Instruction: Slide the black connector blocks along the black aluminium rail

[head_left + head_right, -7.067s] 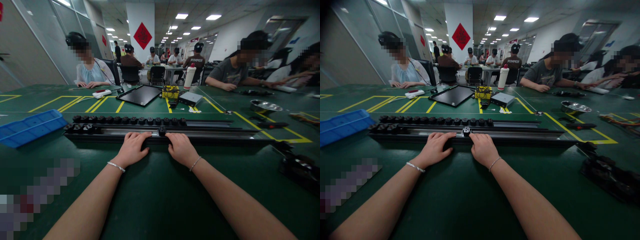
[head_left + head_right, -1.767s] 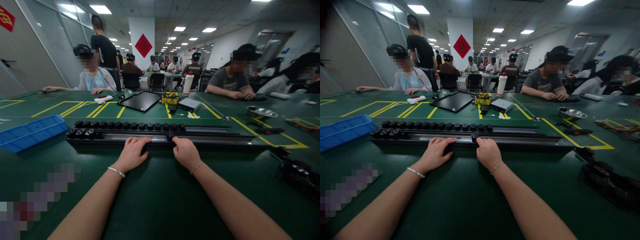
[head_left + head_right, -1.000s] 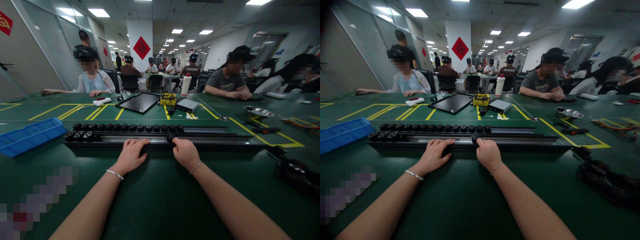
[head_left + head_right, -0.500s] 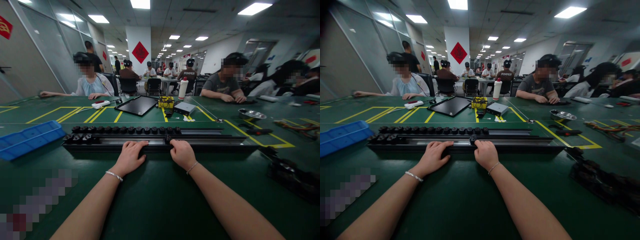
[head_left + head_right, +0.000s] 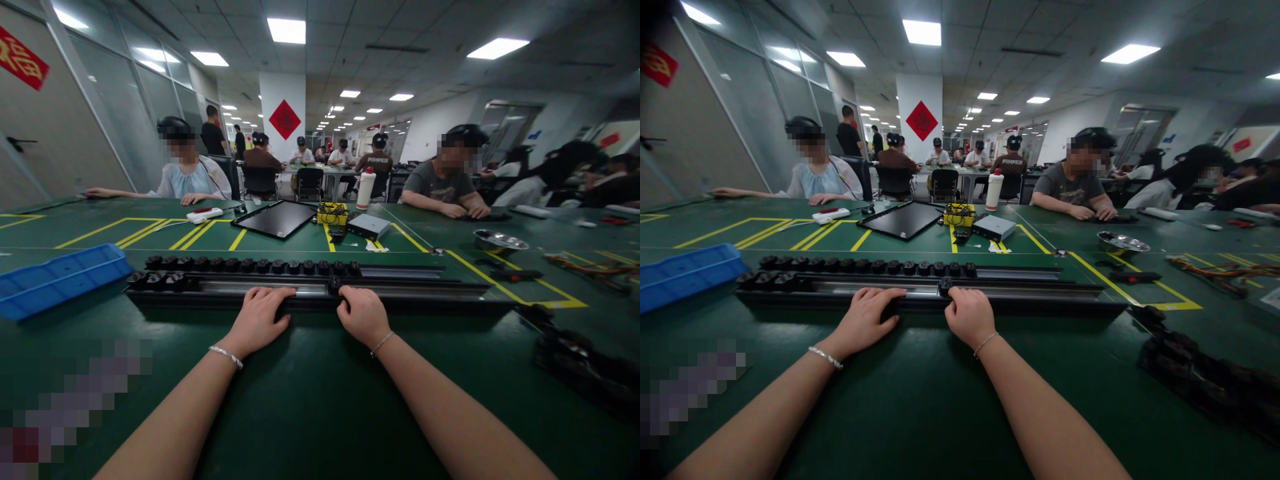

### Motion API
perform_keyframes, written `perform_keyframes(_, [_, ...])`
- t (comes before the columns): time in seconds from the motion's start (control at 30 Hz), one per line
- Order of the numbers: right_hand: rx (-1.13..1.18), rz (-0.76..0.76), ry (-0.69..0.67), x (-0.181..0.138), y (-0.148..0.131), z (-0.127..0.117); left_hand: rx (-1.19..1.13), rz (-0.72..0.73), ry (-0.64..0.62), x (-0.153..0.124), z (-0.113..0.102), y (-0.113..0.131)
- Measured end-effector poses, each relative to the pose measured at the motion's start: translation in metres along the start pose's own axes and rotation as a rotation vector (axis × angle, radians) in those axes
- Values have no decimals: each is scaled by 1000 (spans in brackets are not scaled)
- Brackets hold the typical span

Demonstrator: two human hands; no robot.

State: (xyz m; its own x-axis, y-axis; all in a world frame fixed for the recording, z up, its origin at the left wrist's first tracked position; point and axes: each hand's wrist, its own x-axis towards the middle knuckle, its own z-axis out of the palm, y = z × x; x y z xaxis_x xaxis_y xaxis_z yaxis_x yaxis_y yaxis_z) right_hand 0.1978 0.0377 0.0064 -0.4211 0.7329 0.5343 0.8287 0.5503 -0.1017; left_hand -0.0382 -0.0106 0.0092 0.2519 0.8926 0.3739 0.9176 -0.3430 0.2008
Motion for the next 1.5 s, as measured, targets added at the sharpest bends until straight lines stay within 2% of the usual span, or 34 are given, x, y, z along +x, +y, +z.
perform_keyframes(0.77, [33,-9,27,0,1,0,-14,9,-1,-1,2,-4])
perform_keyframes(1.5, [-6,56,25,0,3,-4,-20,12,1,-1,1,-4])
